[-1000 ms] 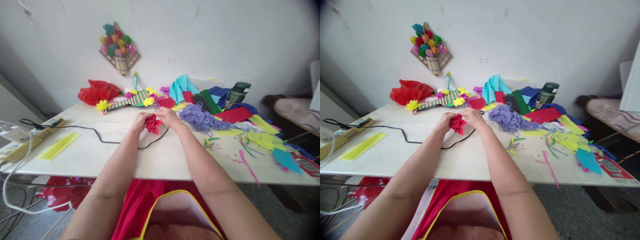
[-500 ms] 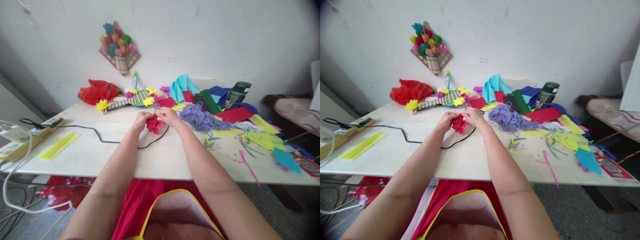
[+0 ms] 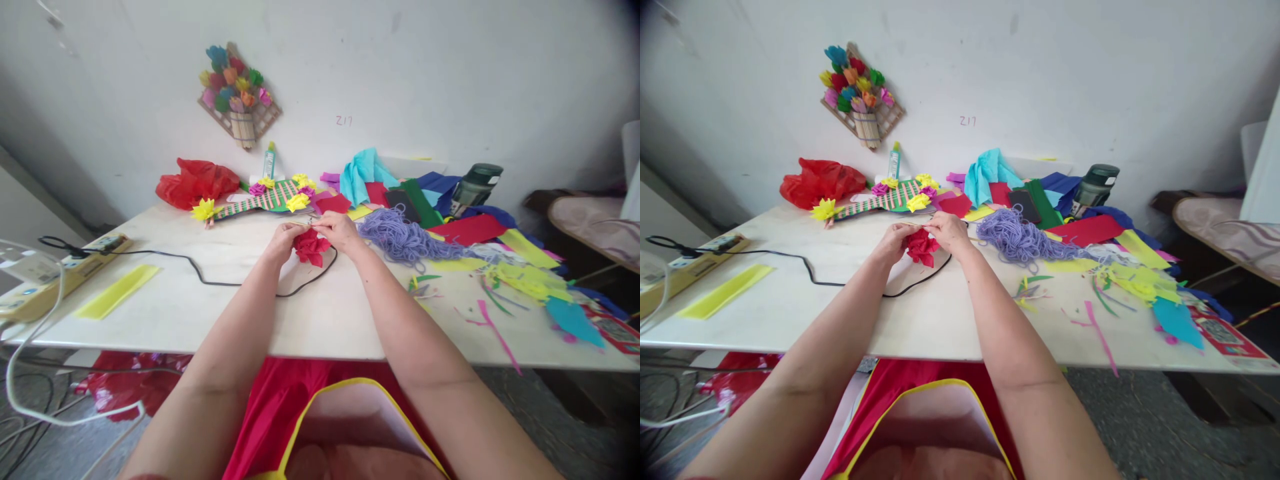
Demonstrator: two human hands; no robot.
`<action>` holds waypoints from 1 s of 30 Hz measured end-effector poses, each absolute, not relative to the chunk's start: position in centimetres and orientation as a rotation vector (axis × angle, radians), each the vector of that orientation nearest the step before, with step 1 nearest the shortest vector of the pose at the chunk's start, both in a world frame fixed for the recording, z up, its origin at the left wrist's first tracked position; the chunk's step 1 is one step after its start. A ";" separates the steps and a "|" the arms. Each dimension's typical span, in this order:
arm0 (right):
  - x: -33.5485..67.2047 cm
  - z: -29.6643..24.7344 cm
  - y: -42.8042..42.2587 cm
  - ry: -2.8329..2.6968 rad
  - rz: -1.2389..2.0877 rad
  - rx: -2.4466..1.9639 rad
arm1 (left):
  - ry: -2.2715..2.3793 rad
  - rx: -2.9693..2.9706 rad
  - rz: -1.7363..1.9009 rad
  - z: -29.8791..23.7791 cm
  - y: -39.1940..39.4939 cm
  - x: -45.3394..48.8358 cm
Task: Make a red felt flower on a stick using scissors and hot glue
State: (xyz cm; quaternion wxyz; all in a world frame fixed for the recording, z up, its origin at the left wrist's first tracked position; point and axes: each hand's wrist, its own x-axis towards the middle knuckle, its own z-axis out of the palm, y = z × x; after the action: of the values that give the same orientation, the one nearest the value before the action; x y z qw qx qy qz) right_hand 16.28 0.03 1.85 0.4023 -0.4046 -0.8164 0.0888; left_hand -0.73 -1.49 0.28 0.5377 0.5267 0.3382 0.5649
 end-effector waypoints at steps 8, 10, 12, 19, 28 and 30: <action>16.0 1.5 0.6 -1.969 0.293 -1.004 | 0.777 1.214 1.365 0.1 -1.2 -0.6; 15.9 1.4 0.8 -1.951 0.310 -0.996 | 0.775 1.214 1.361 0.1 -1.1 -0.6; 15.9 1.3 0.9 -1.937 0.317 -0.992 | 0.774 1.212 1.358 0.0 -1.1 -0.6; 15.9 1.4 0.8 -1.932 0.346 -0.979 | 0.806 1.203 1.358 0.1 -1.2 -0.6; 16.2 1.7 0.5 -1.986 0.434 -0.926 | 0.793 1.232 1.346 0.1 -1.2 -0.7; 16.3 1.6 0.6 -1.985 0.435 -0.913 | 0.805 1.232 1.347 0.0 -1.1 -0.8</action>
State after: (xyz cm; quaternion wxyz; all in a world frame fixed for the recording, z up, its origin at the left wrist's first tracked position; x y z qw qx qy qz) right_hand 16.27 0.63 1.63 0.4411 -0.3677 -0.7997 0.1751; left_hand -0.77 -1.13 0.00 0.5425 0.5186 0.3392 0.5672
